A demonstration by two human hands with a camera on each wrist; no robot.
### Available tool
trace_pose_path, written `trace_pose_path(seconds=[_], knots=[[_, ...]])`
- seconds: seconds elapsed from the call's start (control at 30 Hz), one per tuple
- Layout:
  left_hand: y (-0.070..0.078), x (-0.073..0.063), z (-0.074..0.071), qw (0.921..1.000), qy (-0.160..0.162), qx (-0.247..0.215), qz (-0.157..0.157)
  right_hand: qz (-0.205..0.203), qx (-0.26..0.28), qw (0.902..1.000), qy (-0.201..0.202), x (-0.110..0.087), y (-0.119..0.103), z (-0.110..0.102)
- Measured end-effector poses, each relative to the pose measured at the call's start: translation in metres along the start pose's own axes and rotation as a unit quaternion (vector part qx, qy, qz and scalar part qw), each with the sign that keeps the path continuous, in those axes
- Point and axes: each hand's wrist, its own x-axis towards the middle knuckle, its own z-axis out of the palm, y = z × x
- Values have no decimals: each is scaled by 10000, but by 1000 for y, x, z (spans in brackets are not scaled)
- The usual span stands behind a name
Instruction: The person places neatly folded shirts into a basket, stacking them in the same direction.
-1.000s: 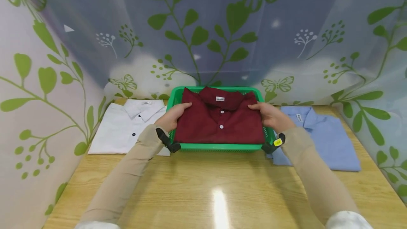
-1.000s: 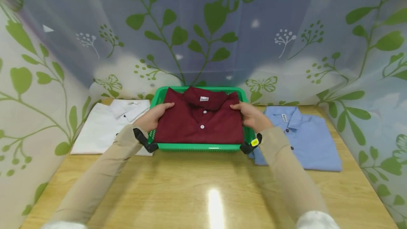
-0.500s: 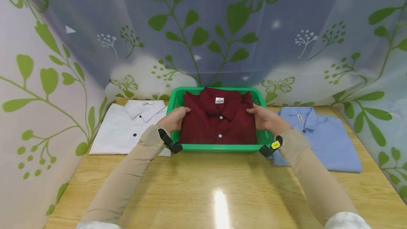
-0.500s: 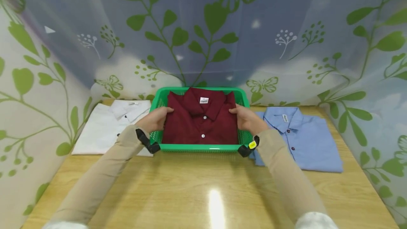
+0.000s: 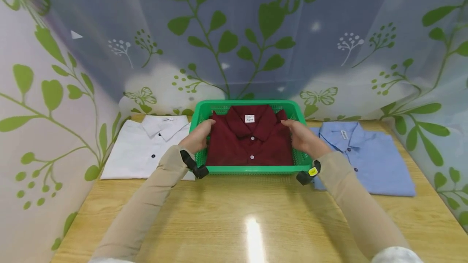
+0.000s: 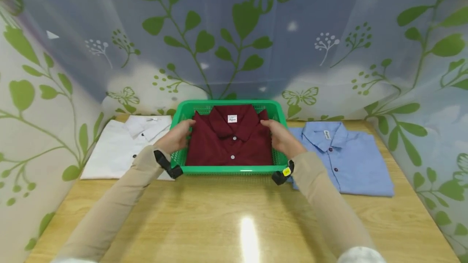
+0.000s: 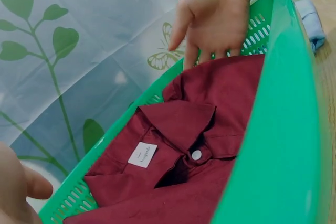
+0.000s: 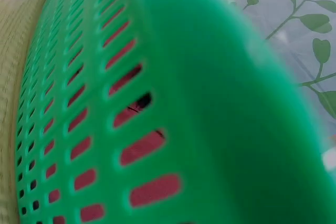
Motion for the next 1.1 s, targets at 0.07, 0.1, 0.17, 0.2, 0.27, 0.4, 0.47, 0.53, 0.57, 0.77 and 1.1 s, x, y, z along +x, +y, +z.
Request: trace_pose_path(seconds=[0.07,0.1,0.17,0.2,0.27,0.4,0.47,0.53,0.57,0.77,1.1], knots=[[1,0,-1,9993,10,267,259,-171,-38,9998,-119,-2,0,0],[1,-1,-2,9979,51,472,432,-278,-74,9994,-193,-2,0,0],[1,-3,-2,9909,178,1054,821,-501,-164,9984,-227,-5,2,0],[0,-4,-2,9847,291,1355,1054,-634,-270,9974,-191,-6,2,0],[-2,-4,-3,9673,567,1882,1607,-916,-450,9947,-101,-7,3,1],[-6,-2,-3,9289,985,2293,2735,-1536,-623,9860,160,-7,5,2],[-7,0,-2,9306,730,2074,2925,-1788,-611,9818,214,-6,7,2],[-7,2,-1,9440,293,1859,2710,-1867,-587,9804,225,-6,8,4],[-8,2,-1,9531,38,1774,2452,-1827,-612,9811,204,-6,9,5],[-8,0,-1,9621,-704,2478,889,-819,-1294,9882,23,-6,11,10],[-10,-2,-3,9732,-830,2131,250,-398,-2945,9548,-43,-3,22,12]])
